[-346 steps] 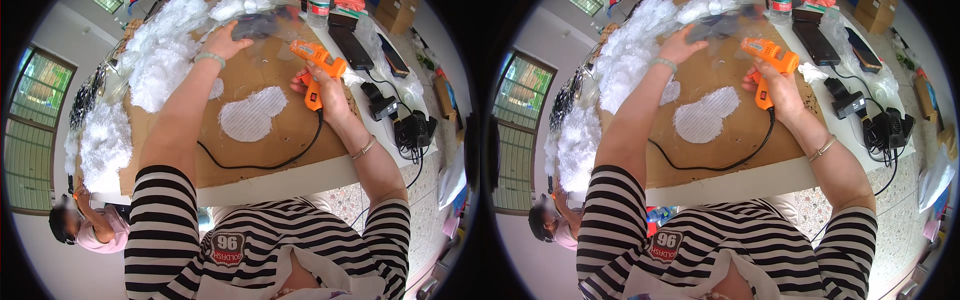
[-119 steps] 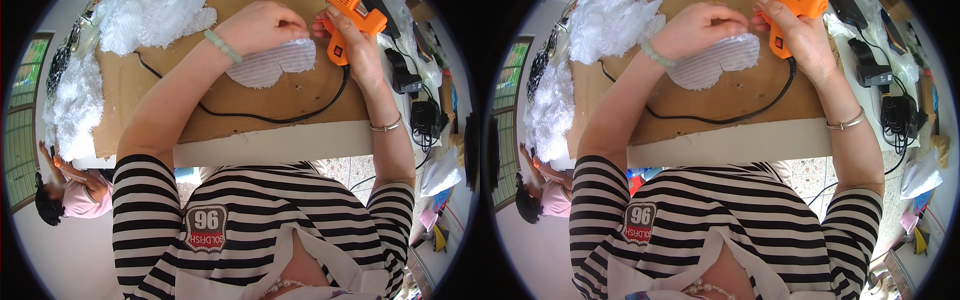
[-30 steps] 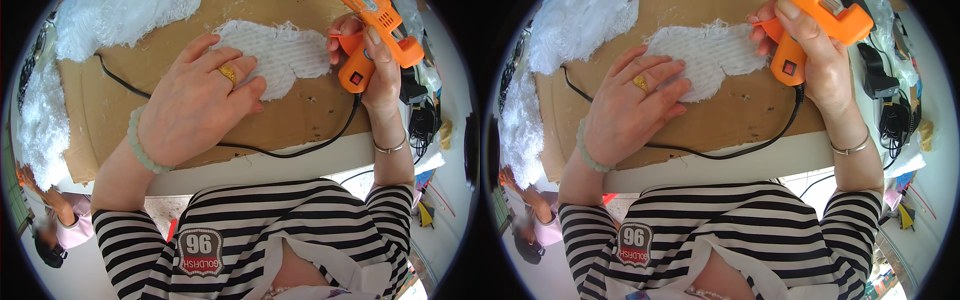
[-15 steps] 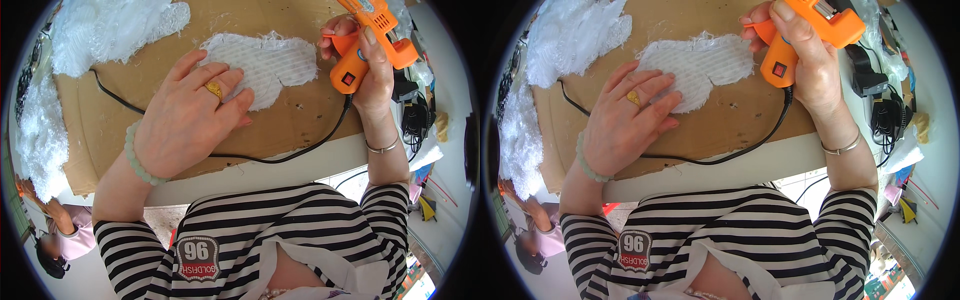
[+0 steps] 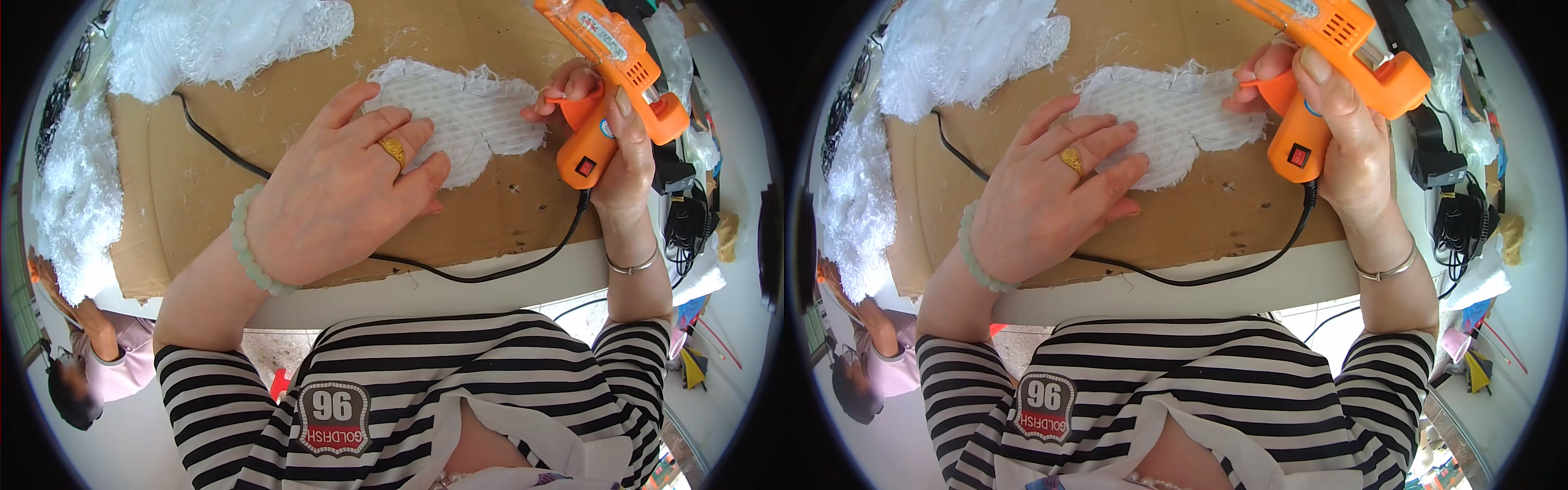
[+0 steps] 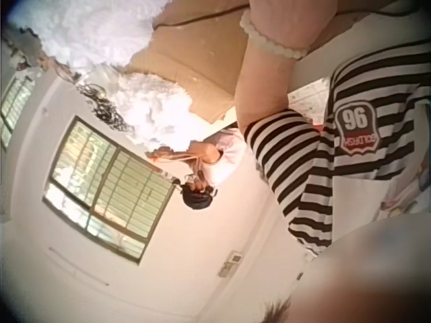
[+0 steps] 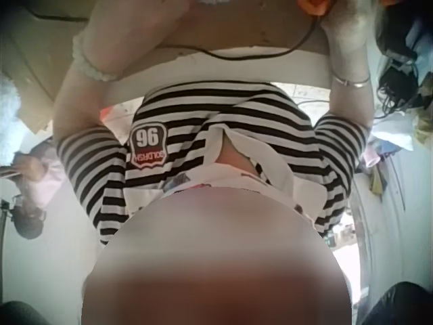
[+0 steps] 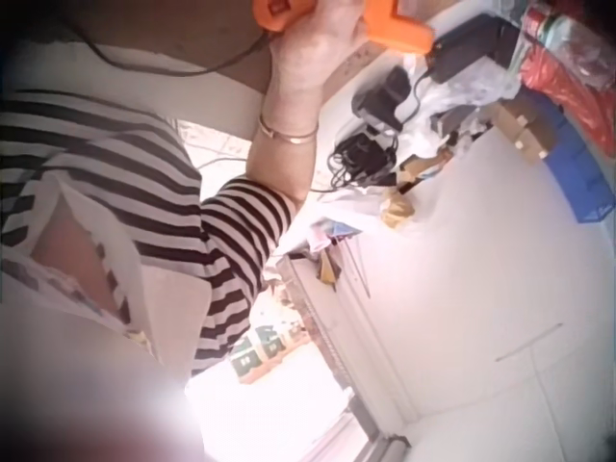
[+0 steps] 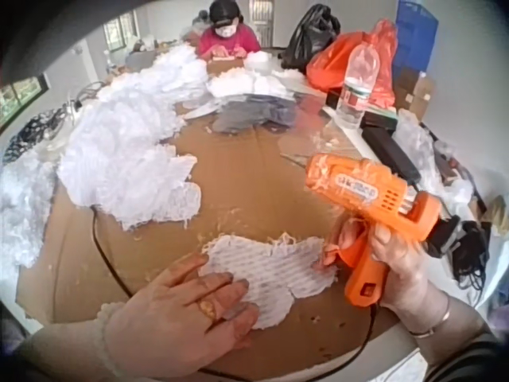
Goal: Gluing white synthetic fluff onto a white substrate using a hot glue gun.
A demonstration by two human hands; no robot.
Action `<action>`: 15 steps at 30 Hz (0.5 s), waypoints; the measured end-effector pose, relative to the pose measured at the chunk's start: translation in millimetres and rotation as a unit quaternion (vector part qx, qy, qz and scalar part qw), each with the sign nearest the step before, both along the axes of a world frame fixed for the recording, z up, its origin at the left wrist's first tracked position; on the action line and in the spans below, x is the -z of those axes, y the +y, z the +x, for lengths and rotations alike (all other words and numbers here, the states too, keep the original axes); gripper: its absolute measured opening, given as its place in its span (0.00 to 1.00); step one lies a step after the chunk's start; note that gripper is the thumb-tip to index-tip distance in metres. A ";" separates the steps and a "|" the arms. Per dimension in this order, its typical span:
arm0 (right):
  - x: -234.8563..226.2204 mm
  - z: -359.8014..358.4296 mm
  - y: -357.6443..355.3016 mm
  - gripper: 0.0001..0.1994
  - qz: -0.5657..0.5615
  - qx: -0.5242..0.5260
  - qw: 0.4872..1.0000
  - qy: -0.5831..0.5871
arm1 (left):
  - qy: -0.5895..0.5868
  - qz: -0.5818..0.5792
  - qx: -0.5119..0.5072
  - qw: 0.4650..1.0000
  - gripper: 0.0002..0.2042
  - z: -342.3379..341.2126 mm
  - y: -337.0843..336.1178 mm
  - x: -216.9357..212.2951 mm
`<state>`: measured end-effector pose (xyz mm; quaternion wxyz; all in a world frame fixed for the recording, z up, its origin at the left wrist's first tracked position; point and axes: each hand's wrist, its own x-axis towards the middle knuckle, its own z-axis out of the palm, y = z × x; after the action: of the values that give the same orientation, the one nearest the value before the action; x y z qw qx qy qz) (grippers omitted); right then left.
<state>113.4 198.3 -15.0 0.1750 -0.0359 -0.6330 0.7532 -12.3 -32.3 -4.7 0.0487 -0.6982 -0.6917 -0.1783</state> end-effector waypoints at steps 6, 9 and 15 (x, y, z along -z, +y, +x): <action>-8.7 -0.8 -10.1 0.19 -0.020 -0.027 0.996 -0.083 | 0.008 -0.016 -0.002 1.000 0.18 0.9 -0.9 0.1; -10.3 -0.9 -11.8 0.19 -0.014 -0.014 0.995 -0.100 | 0.004 -0.019 0.002 1.000 0.18 0.6 -1.2 1.0; -9.9 -0.3 -9.3 0.18 -0.030 -0.006 0.994 -0.104 | 0.001 -0.020 0.006 1.000 0.19 1.2 0.1 -0.2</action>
<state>113.2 189.0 -5.1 0.1024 -0.1159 -0.6253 0.7649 -11.1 -32.2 -4.6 0.0344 -0.7034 -0.6909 -0.1633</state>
